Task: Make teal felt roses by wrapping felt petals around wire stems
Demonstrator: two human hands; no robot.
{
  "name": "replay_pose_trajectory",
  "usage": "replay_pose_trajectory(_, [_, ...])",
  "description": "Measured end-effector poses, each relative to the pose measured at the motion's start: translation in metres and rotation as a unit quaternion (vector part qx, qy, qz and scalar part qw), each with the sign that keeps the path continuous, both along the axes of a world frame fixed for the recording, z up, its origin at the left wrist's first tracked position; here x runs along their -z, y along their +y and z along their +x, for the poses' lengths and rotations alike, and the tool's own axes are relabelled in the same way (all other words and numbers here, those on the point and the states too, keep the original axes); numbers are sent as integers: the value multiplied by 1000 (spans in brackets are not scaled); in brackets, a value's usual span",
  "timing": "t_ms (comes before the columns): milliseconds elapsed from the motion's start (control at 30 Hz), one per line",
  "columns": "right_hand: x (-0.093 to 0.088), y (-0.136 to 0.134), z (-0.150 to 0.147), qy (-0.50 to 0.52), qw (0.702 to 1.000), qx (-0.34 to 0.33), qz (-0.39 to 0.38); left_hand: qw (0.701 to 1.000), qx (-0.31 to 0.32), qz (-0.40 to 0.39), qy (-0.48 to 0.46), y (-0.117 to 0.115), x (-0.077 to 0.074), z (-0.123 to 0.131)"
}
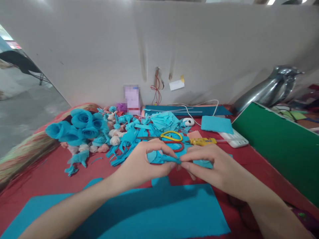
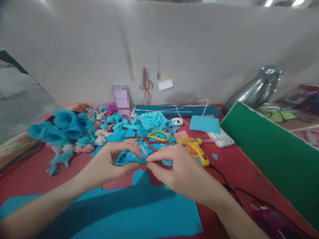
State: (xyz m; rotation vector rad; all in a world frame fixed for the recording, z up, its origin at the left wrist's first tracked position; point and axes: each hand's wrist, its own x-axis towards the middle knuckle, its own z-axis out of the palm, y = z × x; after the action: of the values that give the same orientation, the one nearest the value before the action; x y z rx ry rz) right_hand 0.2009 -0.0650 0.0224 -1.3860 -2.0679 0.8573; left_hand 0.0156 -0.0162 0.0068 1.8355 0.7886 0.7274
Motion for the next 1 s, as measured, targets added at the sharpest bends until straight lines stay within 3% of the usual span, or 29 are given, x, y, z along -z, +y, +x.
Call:
replay_pose_trajectory(233, [0,-2,-4,-11,1000,18,10,1000,-1,-18,1,0,1,0])
replay_pose_trajectory(367, [-1,3,22,-22,991,126,40,1000,-6,-22,-3,0,-2,-1])
replay_pose_trajectory(433, [11,10,48,-45,973,221,43,1000,-6,-26,-2,-2,-4,-2])
replay_pose_trajectory(533, [45,20,87,-97,943,320,-2,999,-4,-34,-2,-6,-6,-4])
replay_pose_trajectory(667, [96,25,114,-95,926,361,-50,999,-5,-35,-9,-7,-6,-15])
replay_pose_trajectory(767, [123,27,118,-50,922,381,-39,997,-11,-65,-45,-2,-3,-27])
replay_pose_trajectory(900, [137,27,117,66,904,423,-1,990,-30,-86,-105,9,-2,-41])
replay_pose_trajectory(1000, [127,20,109,194,884,426,14,986,-43,-82,-138,15,-2,-45])
